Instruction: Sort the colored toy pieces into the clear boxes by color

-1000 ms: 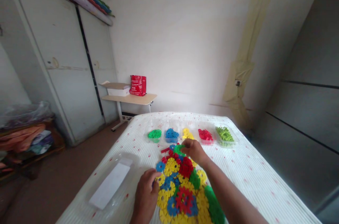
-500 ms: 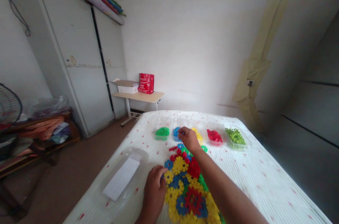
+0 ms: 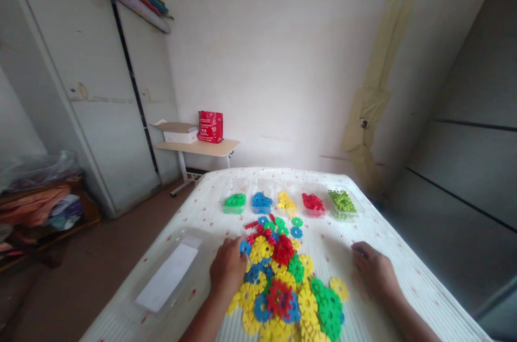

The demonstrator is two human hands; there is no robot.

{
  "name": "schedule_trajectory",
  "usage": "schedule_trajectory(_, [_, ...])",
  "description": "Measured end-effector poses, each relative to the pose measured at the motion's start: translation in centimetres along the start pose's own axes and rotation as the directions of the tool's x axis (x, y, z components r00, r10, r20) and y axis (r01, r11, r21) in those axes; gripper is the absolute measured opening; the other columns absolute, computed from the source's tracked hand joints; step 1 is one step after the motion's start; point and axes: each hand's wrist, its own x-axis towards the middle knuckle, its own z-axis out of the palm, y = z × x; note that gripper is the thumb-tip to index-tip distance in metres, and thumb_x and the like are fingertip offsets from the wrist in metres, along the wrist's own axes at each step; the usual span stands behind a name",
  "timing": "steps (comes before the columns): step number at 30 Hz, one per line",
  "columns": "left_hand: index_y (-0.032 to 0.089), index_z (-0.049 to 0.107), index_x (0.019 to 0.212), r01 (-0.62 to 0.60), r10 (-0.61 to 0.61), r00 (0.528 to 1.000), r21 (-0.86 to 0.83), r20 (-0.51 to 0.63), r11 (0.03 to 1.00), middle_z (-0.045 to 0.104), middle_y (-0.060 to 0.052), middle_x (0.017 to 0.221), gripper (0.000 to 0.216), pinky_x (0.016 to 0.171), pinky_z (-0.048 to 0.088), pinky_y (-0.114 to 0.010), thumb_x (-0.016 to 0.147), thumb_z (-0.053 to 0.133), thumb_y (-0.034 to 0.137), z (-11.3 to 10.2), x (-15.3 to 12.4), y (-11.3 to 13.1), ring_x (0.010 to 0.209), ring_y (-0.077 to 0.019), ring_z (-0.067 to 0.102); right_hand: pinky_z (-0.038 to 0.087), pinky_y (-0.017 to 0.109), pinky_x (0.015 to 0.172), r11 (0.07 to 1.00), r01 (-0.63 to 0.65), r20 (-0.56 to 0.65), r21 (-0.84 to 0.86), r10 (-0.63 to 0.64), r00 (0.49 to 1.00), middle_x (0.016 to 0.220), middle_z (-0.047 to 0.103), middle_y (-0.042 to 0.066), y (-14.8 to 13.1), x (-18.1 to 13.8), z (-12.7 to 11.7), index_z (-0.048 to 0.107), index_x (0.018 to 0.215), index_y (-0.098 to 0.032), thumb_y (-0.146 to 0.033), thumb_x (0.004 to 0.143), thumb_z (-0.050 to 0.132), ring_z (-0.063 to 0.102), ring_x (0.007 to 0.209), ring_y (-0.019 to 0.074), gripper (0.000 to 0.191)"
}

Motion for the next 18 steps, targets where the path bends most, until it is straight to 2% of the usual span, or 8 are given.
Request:
schedule_trajectory(5, [0.023,0.066,0.081,0.06,-0.054,0.996,-0.082,0.065,0.995,0.067,-0.002,0.076,0.017,0.064,0.04,-0.024,0.07,0.052,0.019,-0.4,0.4,-0.1,0.076,-0.0179,0.062,0.045,0.029,0.063,0.998,0.013,-0.002,-0.064,-0.013,1.0,0.076,0.071,0.005,-0.1,-0.5,0.5,0.064,0.078,-0.022,-0.038,0.074,0.041,0.064,0.07,0.0217,0.028])
schedule_trajectory(7, [0.022,0.065,0.076,0.068,-0.056,0.995,-0.155,0.079,0.986,0.068,-0.001,0.072,0.016,0.061,0.04,-0.023,0.073,0.05,0.023,-0.4,0.3,-0.5,0.071,-0.0174,0.062,0.044,0.029,0.062,0.996,0.007,0.0,-0.093,-0.007,1.0,0.075,0.07,0.005,-0.6,-0.4,0.6,0.063,0.077,-0.022,-0.037,0.075,0.04,0.064,0.069,0.0216,0.027])
schedule_trajectory(10, [0.018,0.067,0.085,0.045,-0.012,0.994,-0.31,0.106,0.95,0.071,-0.002,0.08,0.024,0.066,0.044,-0.023,0.075,0.046,0.025,-0.7,0.2,-1.3,0.077,-0.0178,0.064,0.043,0.028,0.062,0.995,0.009,0.0,-0.097,-0.009,1.0,0.074,0.069,0.004,-0.7,-0.3,0.7,0.063,0.076,-0.022,-0.038,0.076,0.04,0.064,0.069,0.0209,0.027])
schedule_trajectory(13, [0.013,0.067,0.096,0.026,0.063,0.982,-0.455,0.18,0.89,0.073,-0.003,0.085,0.034,0.068,0.048,-0.023,0.076,0.045,0.029,-1.6,-0.1,-2.0,0.079,-0.0179,0.065,0.043,0.028,0.062,0.995,0.015,0.007,-0.095,-0.015,1.0,0.074,0.07,0.003,-0.4,-0.4,0.8,0.063,0.076,-0.023,-0.038,0.077,0.041,0.064,0.069,0.0205,0.027])
schedule_trajectory(18, [0.012,0.07,0.096,0.051,0.21,0.913,-0.609,0.35,0.792,0.074,-0.005,0.085,0.037,0.07,0.049,-0.026,0.07,0.052,0.03,-3.6,-1.6,-1.7,0.079,-0.0193,0.066,0.043,0.028,0.063,0.992,0.009,0.014,-0.125,-0.008,1.0,0.076,0.069,0.003,-0.4,-0.4,0.8,0.062,0.077,-0.023,-0.036,0.077,0.039,0.064,0.07,0.0204,0.026])
